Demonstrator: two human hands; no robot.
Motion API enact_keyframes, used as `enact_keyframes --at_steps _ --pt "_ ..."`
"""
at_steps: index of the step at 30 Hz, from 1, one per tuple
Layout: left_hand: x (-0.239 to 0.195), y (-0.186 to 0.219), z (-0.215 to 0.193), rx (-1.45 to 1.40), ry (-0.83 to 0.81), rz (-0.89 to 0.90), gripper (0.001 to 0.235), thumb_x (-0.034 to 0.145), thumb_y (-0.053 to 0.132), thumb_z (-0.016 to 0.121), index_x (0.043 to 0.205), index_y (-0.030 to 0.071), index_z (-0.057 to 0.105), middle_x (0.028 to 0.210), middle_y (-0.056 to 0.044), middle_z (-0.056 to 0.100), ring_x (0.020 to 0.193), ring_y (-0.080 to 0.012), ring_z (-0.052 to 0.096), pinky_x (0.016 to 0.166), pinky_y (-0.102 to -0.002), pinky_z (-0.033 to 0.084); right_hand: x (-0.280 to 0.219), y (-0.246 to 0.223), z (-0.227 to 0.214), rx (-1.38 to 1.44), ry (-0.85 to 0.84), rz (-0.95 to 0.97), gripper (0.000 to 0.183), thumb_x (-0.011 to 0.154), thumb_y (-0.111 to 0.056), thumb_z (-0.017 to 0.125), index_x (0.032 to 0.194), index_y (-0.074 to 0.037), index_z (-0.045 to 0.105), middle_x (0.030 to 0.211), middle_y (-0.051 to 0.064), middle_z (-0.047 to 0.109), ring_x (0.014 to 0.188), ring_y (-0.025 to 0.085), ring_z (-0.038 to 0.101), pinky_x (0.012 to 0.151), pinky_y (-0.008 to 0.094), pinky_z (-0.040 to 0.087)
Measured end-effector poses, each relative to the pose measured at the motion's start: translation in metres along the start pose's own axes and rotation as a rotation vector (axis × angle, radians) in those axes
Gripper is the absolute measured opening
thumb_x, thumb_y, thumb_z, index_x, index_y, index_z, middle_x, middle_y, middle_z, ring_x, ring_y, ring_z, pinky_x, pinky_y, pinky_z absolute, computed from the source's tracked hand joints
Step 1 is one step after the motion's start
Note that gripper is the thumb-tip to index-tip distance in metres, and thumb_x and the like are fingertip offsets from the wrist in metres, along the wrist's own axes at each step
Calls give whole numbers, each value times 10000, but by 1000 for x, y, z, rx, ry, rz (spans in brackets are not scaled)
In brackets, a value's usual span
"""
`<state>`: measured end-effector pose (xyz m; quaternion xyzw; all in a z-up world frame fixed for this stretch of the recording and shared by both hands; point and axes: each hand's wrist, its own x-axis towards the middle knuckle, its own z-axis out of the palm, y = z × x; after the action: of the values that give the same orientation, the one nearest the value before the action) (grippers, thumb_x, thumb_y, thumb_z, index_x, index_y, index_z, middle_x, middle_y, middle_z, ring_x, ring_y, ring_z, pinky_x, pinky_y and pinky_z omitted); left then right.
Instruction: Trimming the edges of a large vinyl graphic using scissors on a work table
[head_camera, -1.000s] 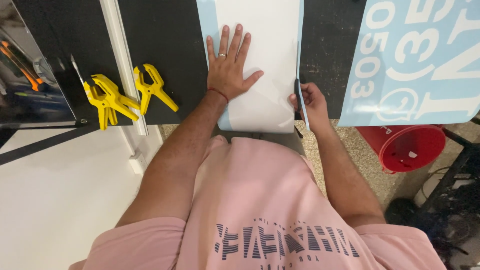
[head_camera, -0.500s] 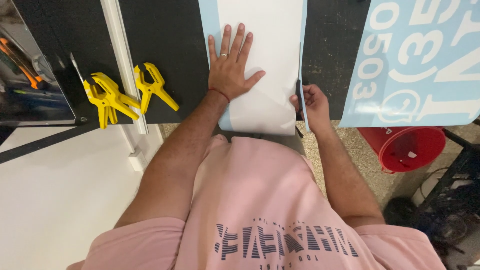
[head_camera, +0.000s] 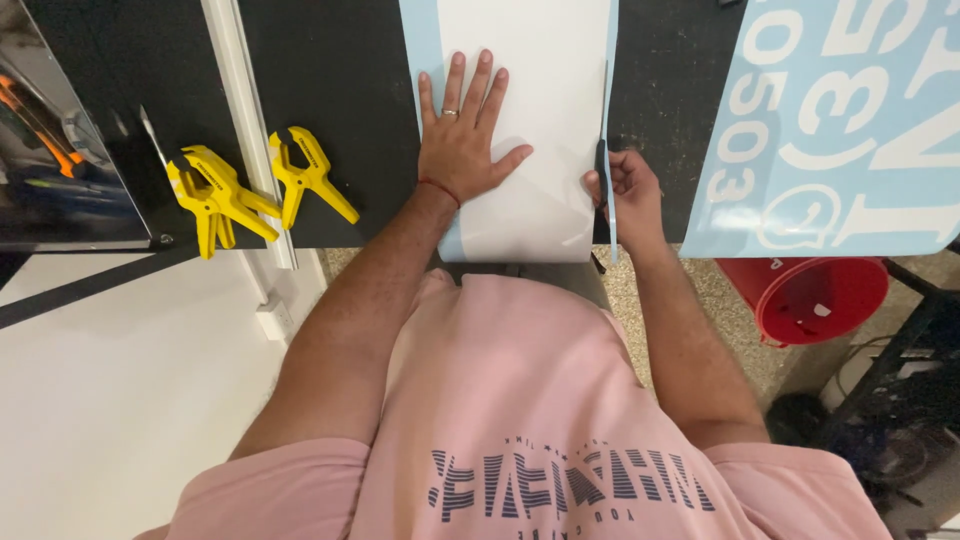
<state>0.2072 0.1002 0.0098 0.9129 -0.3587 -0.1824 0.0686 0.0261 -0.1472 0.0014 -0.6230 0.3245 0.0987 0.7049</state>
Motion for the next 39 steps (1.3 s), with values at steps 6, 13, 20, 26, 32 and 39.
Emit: enact_keyframes --at_steps 6,13,20,26,32,39 --pt "0 -1 2 -6 -19 -5 1016 1183 825 574 1863 116 314 1900 -127 136 1737 -430 65 1343 -802 33 2 1 -1 59 -10 7 381 1034 -448 864 1147 -154 650 886 -37 720 740 6 591 665 217 471" --pt "0 0 -2 10 -16 6 1026 1178 837 570 1859 109 325 1896 -133 144 1733 -442 78 1337 -818 66 14 -23 1 4 -9 4 395 1052 -424 852 1195 -117 649 942 0 735 800 49 623 716 263 506" --pt "1 -3 5 -8 32 21 1028 1168 862 493 1844 97 368 1887 -153 191 1729 -454 115 1325 -823 66 23 -18 1 11 8 -11 403 1034 -447 874 1145 -135 645 859 -28 710 733 27 609 660 249 483" --pt "-1 -5 8 12 72 38 1018 1173 846 569 1841 99 389 1885 -149 200 1725 -453 124 1322 -831 95 16 -47 9 -55 59 93 430 1002 -438 882 1192 -107 685 974 18 785 787 60 676 695 275 542" --pt "-1 -5 9 21 92 49 1029 1180 861 561 1834 83 398 1879 -157 214 1721 -453 128 1321 -835 103 42 -31 1 14 6 -22 403 1051 -407 868 1219 -99 671 956 15 754 763 67 634 671 286 511" --pt "1 -2 1 -12 -30 3 1050 1157 856 493 1855 90 322 1898 -156 155 1739 -438 83 1332 -812 48 43 -34 4 -54 40 -22 395 1050 -439 862 1183 -115 680 950 16 769 772 61 634 684 286 498"
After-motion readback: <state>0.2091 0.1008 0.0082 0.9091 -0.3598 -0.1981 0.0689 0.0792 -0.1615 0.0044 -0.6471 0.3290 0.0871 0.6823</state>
